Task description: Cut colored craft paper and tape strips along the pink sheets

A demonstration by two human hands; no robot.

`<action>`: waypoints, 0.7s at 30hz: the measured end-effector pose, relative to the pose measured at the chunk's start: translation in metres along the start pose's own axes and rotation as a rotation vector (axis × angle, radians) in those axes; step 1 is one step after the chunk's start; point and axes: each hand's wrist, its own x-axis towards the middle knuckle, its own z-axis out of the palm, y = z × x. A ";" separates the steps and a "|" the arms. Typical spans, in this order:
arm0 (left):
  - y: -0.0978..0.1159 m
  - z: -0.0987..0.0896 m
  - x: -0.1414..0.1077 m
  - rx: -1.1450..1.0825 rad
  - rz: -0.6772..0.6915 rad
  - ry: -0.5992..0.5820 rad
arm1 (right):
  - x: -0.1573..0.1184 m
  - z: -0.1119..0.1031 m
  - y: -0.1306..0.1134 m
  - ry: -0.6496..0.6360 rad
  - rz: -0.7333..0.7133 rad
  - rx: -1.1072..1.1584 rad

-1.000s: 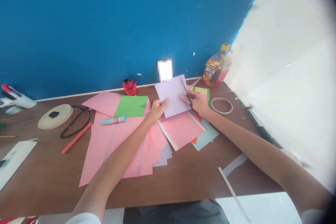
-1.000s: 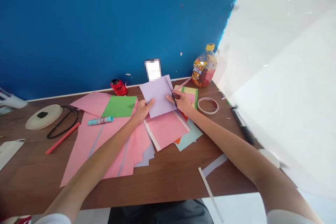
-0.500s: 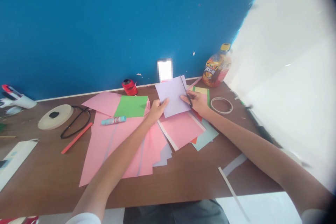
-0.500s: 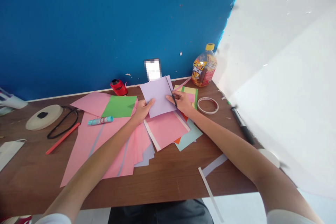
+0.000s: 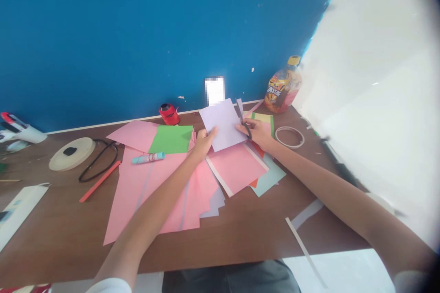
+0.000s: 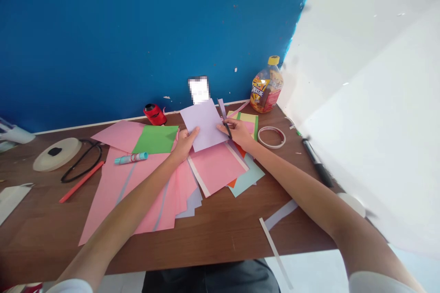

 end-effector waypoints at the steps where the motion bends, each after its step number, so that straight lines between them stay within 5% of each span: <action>1: -0.001 0.000 0.001 -0.034 0.014 0.013 | 0.000 0.000 -0.001 -0.002 0.011 0.003; 9: -0.004 -0.006 0.013 -0.394 -0.036 0.208 | -0.007 0.005 -0.013 -0.023 0.001 -0.026; 16: -0.005 -0.002 0.013 -0.375 0.030 0.153 | -0.003 -0.002 -0.018 0.056 -0.064 0.007; 21: -0.004 -0.002 0.014 -0.369 0.080 0.131 | 0.000 -0.008 -0.024 0.273 -0.125 0.019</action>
